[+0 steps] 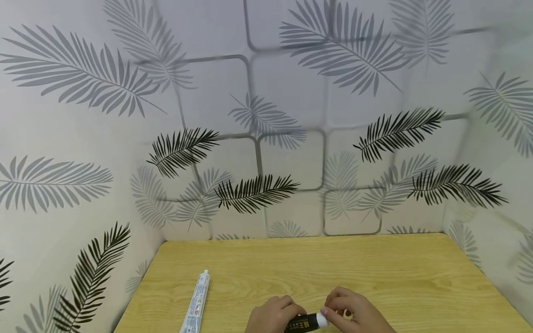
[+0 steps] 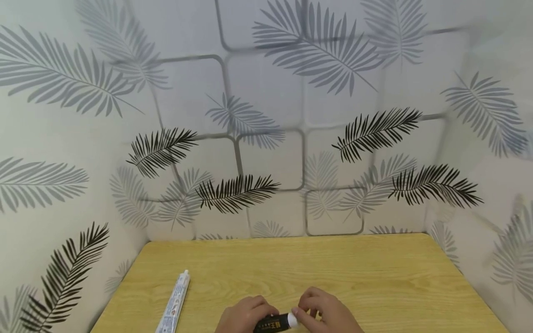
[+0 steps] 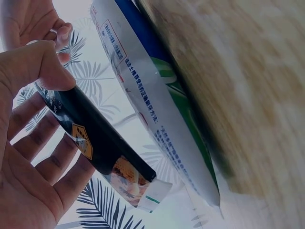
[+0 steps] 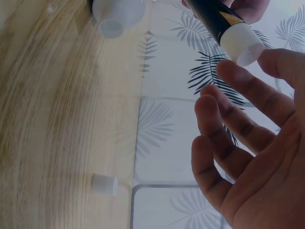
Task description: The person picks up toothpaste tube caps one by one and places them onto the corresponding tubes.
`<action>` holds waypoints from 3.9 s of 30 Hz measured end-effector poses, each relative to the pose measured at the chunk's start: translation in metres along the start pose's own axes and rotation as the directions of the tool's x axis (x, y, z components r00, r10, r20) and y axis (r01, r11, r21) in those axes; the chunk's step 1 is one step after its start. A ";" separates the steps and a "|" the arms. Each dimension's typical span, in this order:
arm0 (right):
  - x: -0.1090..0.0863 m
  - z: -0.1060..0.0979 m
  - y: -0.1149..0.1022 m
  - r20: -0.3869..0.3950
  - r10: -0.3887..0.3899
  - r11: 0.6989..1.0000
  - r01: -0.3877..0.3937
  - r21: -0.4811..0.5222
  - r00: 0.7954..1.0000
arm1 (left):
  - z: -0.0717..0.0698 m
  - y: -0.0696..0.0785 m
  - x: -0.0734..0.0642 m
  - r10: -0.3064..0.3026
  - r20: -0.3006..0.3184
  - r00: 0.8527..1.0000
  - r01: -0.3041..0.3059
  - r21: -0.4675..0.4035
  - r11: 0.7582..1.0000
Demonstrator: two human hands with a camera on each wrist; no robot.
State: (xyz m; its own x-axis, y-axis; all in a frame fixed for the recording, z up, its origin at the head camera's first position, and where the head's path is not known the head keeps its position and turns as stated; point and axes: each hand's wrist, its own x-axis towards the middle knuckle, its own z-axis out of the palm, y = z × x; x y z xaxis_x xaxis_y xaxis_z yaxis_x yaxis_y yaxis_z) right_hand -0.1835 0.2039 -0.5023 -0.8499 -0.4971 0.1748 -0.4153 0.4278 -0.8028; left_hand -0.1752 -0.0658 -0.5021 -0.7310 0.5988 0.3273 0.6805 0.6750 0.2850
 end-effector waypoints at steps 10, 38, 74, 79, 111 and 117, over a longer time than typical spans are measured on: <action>-0.006 0.005 -0.007 -0.141 -0.031 0.999 0.025 -0.044 0.990 | 0.000 -0.001 0.001 0.005 -0.012 1.000 -0.005 0.010 1.000; -0.008 0.006 -0.005 0.001 -0.149 0.976 0.147 0.161 0.989 | 0.002 -0.002 0.000 -0.023 0.017 1.000 0.024 -0.028 0.999; -0.006 0.007 0.003 -0.041 -0.388 0.913 0.390 0.123 0.921 | 0.000 -0.001 0.002 -0.008 0.030 1.000 0.010 -0.050 0.999; -0.007 0.006 0.000 -0.030 -0.343 0.922 0.343 0.178 0.939 | 0.000 -0.001 0.003 -0.026 0.052 0.998 0.028 -0.042 0.999; -0.007 0.007 0.000 -0.046 -0.292 0.941 0.296 0.167 0.955 | 0.000 0.001 0.004 -0.049 0.048 0.998 0.052 -0.058 0.997; -0.007 0.009 0.001 -0.065 -0.238 0.955 0.246 0.164 0.969 | 0.001 0.001 0.004 -0.043 0.049 0.998 0.045 -0.053 0.998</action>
State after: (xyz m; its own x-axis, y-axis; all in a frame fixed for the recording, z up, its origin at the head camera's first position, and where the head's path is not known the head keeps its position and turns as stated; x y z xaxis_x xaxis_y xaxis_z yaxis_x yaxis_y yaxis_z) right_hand -0.1749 0.2011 -0.5093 -0.7457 -0.5344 0.3979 -0.5526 0.1624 -0.8175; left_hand -0.1774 -0.0620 -0.5011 -0.7609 0.5897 0.2707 0.6486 0.6778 0.3463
